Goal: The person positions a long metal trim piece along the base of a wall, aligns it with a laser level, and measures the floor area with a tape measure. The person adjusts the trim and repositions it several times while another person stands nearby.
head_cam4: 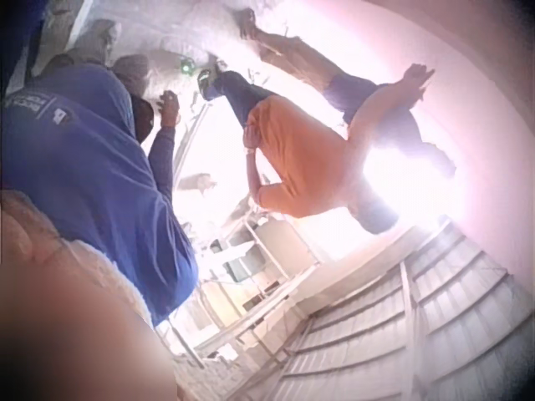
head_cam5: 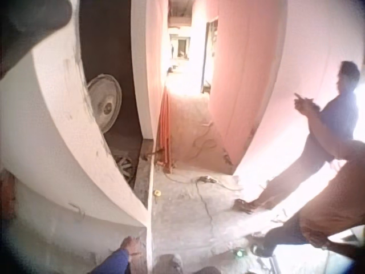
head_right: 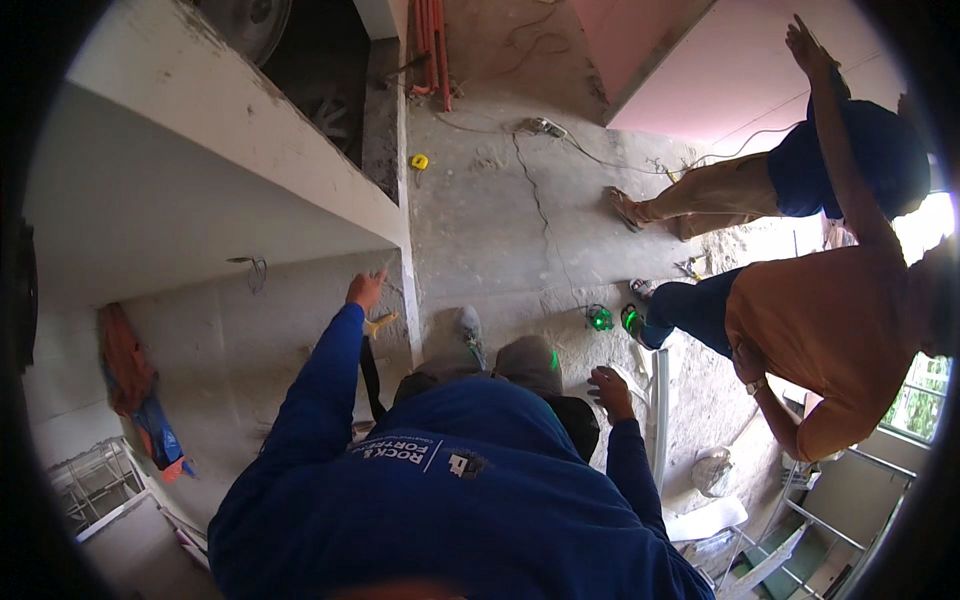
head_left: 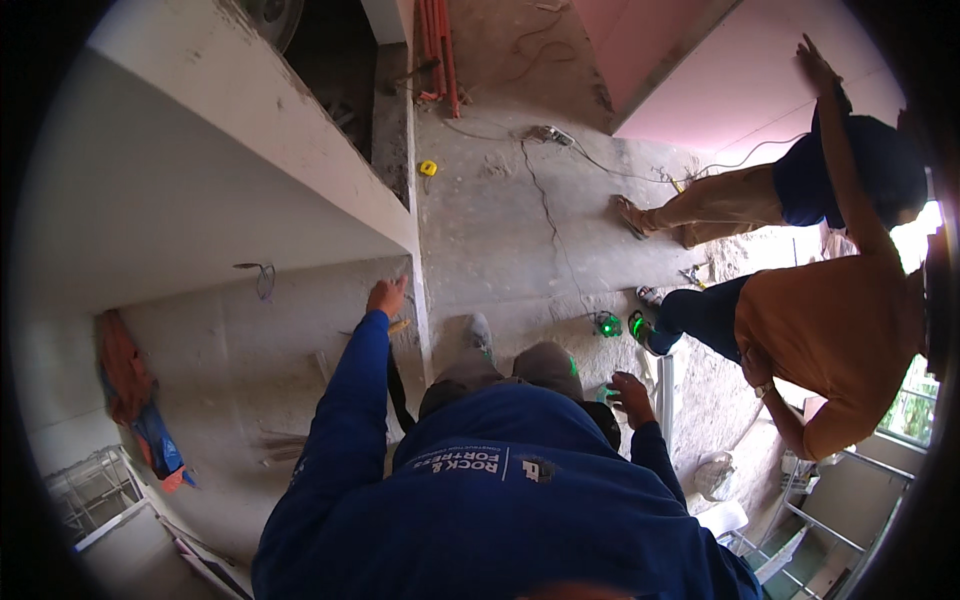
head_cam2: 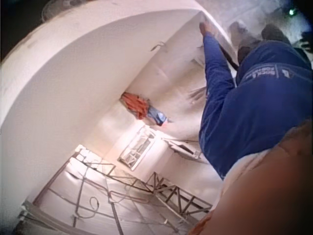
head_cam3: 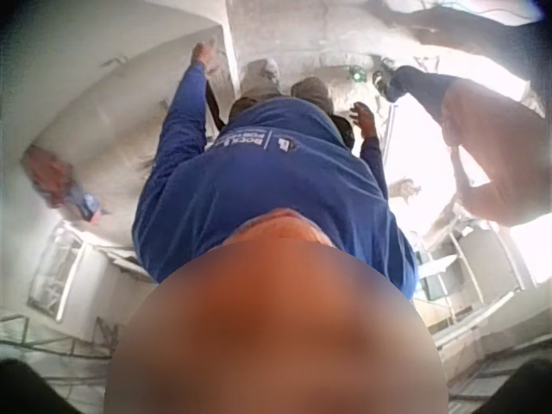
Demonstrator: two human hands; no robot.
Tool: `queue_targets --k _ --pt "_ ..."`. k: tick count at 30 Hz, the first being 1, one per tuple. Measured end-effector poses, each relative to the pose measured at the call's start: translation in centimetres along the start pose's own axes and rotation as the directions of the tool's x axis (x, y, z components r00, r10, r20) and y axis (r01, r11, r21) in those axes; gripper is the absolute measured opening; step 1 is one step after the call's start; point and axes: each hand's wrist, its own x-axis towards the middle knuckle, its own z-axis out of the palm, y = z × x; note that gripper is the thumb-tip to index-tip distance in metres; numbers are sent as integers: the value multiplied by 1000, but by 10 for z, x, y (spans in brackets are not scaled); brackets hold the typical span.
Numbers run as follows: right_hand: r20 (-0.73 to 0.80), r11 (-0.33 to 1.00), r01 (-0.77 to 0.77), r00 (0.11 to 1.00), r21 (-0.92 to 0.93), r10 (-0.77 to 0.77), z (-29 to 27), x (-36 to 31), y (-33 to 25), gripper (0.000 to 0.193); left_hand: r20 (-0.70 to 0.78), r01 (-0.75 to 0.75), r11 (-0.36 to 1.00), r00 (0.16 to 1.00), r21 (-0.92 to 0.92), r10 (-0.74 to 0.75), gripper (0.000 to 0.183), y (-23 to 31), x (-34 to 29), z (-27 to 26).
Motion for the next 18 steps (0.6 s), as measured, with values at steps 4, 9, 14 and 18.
queue_targets --k 4,9,14,18 --pt "-42 940 109 991 -322 -129 -11 57 60 28 8 29 996 1000 -80 -29 68 30 46 -28" --pt "38 911 -95 992 -401 120 -30 149 173 24 203 63 998 977 -2 -61 62 46 67 35" --pt "521 179 569 815 -803 -253 -18 283 148 30 654 -399 898 733 187 190 48 83 67 79" --pt "503 569 452 861 -687 -76 1 356 -31 32 395 17 1000 918 26 -26 48 128 143 42"
